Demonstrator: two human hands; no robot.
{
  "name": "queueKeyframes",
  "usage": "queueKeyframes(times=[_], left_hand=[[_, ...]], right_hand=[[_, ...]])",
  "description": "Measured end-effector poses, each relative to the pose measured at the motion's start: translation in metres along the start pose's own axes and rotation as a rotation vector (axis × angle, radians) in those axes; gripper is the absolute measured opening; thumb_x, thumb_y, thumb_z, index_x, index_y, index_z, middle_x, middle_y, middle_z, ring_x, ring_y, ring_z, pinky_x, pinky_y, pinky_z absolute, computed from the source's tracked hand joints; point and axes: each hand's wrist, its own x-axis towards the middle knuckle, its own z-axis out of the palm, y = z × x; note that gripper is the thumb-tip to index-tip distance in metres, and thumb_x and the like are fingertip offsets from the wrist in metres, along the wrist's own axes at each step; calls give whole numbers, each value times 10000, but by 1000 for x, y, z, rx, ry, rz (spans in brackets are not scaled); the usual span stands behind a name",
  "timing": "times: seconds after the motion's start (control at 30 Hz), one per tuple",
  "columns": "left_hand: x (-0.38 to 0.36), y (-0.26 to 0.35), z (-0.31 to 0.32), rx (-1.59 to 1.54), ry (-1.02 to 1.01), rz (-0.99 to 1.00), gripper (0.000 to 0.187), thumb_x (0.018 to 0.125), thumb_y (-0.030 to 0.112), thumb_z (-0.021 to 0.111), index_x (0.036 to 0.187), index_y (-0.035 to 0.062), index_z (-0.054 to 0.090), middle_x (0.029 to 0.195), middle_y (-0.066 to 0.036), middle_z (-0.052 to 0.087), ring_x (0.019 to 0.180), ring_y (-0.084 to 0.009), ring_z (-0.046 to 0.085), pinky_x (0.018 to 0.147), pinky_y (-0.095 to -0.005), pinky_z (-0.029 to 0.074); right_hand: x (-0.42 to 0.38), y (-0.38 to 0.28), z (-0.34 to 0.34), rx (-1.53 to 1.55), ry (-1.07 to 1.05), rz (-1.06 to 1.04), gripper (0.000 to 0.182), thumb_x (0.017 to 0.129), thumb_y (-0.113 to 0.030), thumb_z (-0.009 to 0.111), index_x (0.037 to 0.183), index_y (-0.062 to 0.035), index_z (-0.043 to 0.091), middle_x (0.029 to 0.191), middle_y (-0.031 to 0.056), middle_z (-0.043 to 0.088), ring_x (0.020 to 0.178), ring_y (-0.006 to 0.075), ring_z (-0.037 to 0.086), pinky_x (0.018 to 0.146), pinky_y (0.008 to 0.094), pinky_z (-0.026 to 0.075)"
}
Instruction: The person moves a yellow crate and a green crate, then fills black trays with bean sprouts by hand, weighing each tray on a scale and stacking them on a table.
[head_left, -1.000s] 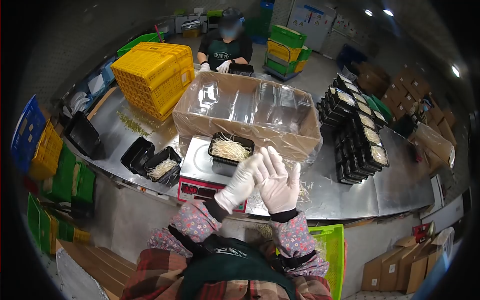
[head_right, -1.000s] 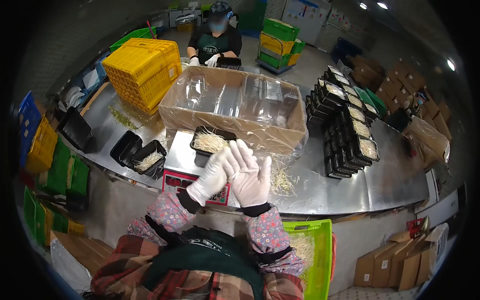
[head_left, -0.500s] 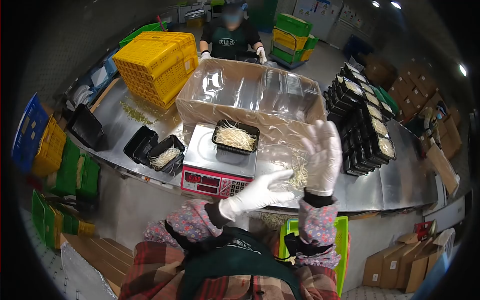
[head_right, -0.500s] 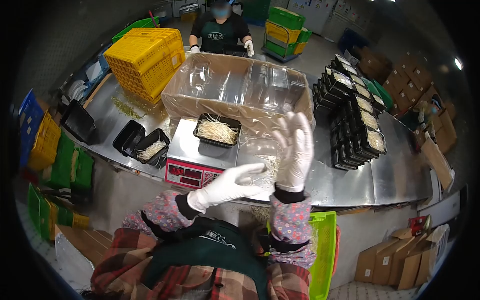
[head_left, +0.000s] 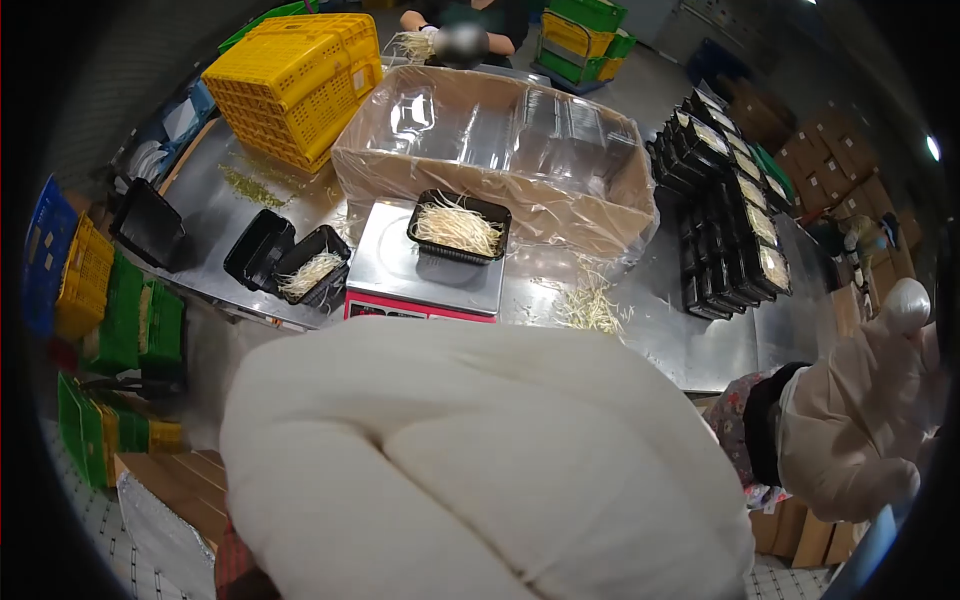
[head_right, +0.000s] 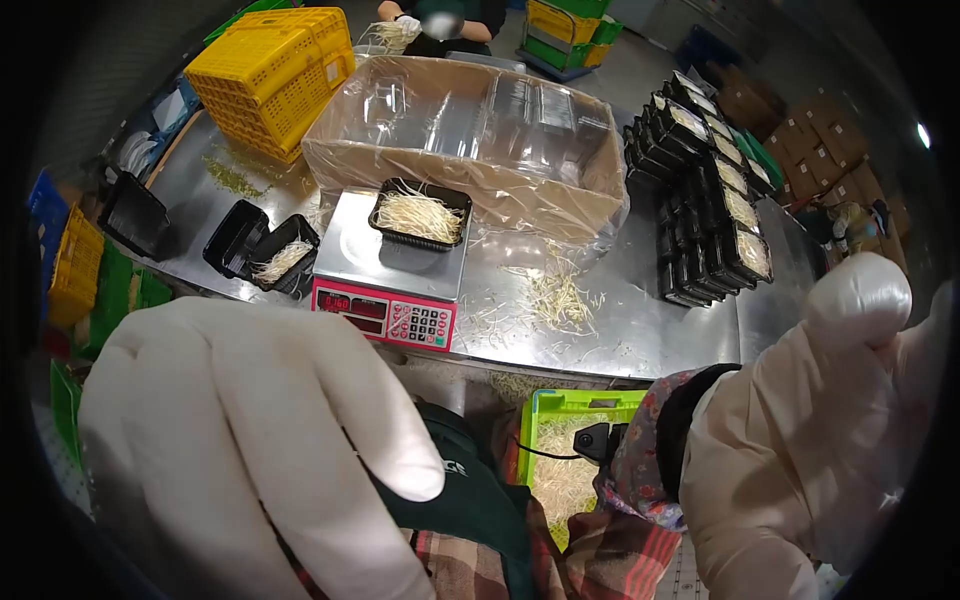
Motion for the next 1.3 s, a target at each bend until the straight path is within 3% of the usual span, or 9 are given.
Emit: queueKeyframes(times=[0.17,0.43,0.53,0.6,0.63,0.67,0.7,0.97,1.3], left_hand=[[0,13,1,-68,-58,-21,90,731,-72,610,818,-95,598,749,-182,647,669,-276,642,673,-373,548],[-2,37,-15,-198,-125,-151,9,729,-92,599,725,-96,591,678,-174,637,577,-257,634,602,-369,558],[-6,56,-11,-240,-145,-185,28,728,-97,596,702,-96,590,660,-172,634,554,-252,631,585,-368,561],[-17,73,11,-144,197,-149,105,748,-116,564,651,-85,593,629,-130,625,517,-191,609,532,-309,559],[-30,79,15,-143,198,-148,105,748,-116,564,651,-85,593,629,-130,625,517,-191,609,532,-309,559],[-44,84,17,-62,150,-50,74,755,-122,549,763,-85,612,726,-121,641,524,-174,606,519,-269,551],[-56,87,20,16,103,47,156,762,-129,534,874,-84,632,823,-112,657,530,-157,603,506,-229,543],[-34,49,10,58,-18,98,178,802,-32,513,942,-80,612,906,-124,637,659,-185,587,597,-264,526],[-34,59,8,76,-54,124,259,853,89,488,1026,-76,587,1011,-138,612,819,-219,567,712,-308,505]], right_hand=[[-10,-15,-3,-52,-24,335,612,917,-407,522,1322,31,382,1126,265,495,959,291,558,725,355,490],[-13,-93,-28,-83,192,1118,651,911,-477,512,1279,51,410,991,224,554,796,223,611,597,267,502],[-21,-78,-21,-47,106,944,654,908,-478,515,1282,48,407,1000,222,551,806,225,608,607,272,499],[-22,-68,-18,-35,60,809,657,906,-479,517,1284,46,405,1006,220,549,813,226,606,614,276,497],[-22,-60,-12,-29,33,740,658,905,-480,519,1285,45,405,1009,220,548,816,226,605,618,278,495],[-22,-52,-7,-23,10,670,659,904,-480,520,1287,44,404,1012,219,547,819,227,604,621,280,494],[-20,-47,-4,-15,-9,618,660,903,-481,521,1288,43,403,1015,218,546,822,228,603,624,282,493],[-10,-30,4,18,-152,342,670,896,-485,530,1297,35,396,1040,212,537,849,232,594,652,296,484],[4,-41,-8,62,-301,214,684,887,-490,541,1308,26,387,1072,205,527,882,239,584,687,314,473]])
